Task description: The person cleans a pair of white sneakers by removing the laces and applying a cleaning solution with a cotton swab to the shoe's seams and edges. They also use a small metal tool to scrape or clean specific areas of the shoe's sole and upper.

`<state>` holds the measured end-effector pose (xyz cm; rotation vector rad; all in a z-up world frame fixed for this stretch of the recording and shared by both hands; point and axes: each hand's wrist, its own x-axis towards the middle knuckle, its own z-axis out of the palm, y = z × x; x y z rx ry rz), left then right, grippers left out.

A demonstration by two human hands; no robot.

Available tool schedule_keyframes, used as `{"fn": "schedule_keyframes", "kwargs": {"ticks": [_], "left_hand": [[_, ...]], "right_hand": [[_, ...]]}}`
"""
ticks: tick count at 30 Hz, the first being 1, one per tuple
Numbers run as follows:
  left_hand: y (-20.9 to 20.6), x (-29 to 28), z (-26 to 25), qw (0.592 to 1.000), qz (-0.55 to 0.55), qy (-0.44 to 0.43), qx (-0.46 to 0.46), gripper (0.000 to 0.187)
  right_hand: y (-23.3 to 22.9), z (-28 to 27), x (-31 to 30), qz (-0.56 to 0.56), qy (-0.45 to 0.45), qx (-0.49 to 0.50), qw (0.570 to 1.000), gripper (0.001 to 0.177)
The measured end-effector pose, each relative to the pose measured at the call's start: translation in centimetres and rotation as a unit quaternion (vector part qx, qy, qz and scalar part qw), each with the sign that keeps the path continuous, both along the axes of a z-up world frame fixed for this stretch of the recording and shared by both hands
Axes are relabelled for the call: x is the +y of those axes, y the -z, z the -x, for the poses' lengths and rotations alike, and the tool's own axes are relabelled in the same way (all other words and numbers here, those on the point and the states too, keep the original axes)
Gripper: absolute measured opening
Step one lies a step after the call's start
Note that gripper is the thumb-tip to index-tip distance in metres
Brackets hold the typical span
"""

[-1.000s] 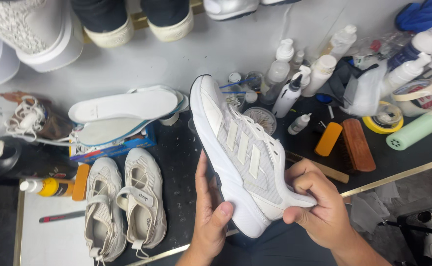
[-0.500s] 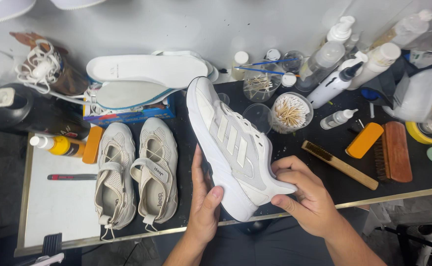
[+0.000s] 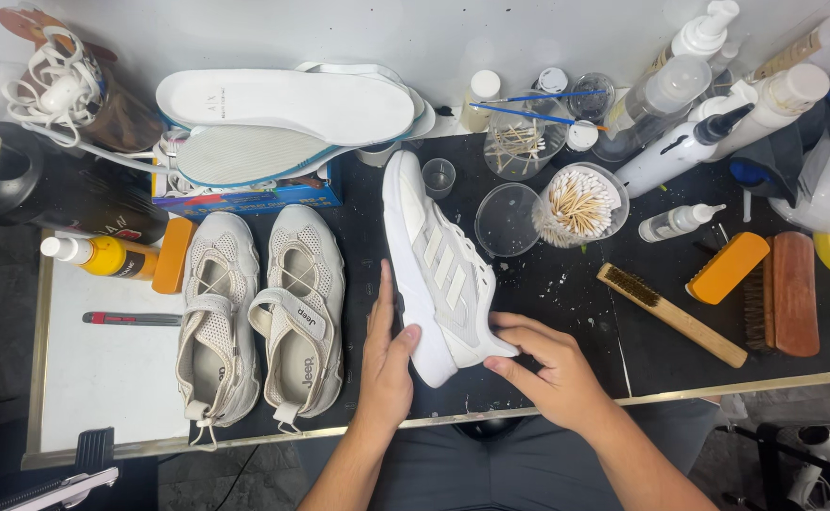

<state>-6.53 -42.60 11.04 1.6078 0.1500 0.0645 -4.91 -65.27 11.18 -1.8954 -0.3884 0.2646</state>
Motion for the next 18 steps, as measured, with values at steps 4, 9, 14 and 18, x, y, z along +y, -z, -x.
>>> {"fn": "schedule_keyframes", "kwargs": {"ticks": [4,9,14,18], "left_hand": [[1.0,-0.2,-0.3,0.999,-0.013,-0.030,0.013,0.080],[1.5,-0.4,-0.4,0.993,-0.106,-0.053,-0.026,0.077],[1.4,-0.6,-1.2,0.984,-0.126,-0.050,-0.115,0.073],[2.2,-0.8,-2.1,0.974,-0.151,-0.034,-0.166,0.074]], "right_hand": [[0.7,-0.5,0.6,-0.004,-0.023,-0.037,0.999,0.029],[1.0,-1.6,0.7,0.023,-0.029,-0.066,0.997,0.031],[0.5,-2.3,0.4,0.100,-0.024,-0.171,0.980,0.032],[-0.7,-3.1,-1.5,0.074,-0.049,-0.123,0.988,0.031]]}}
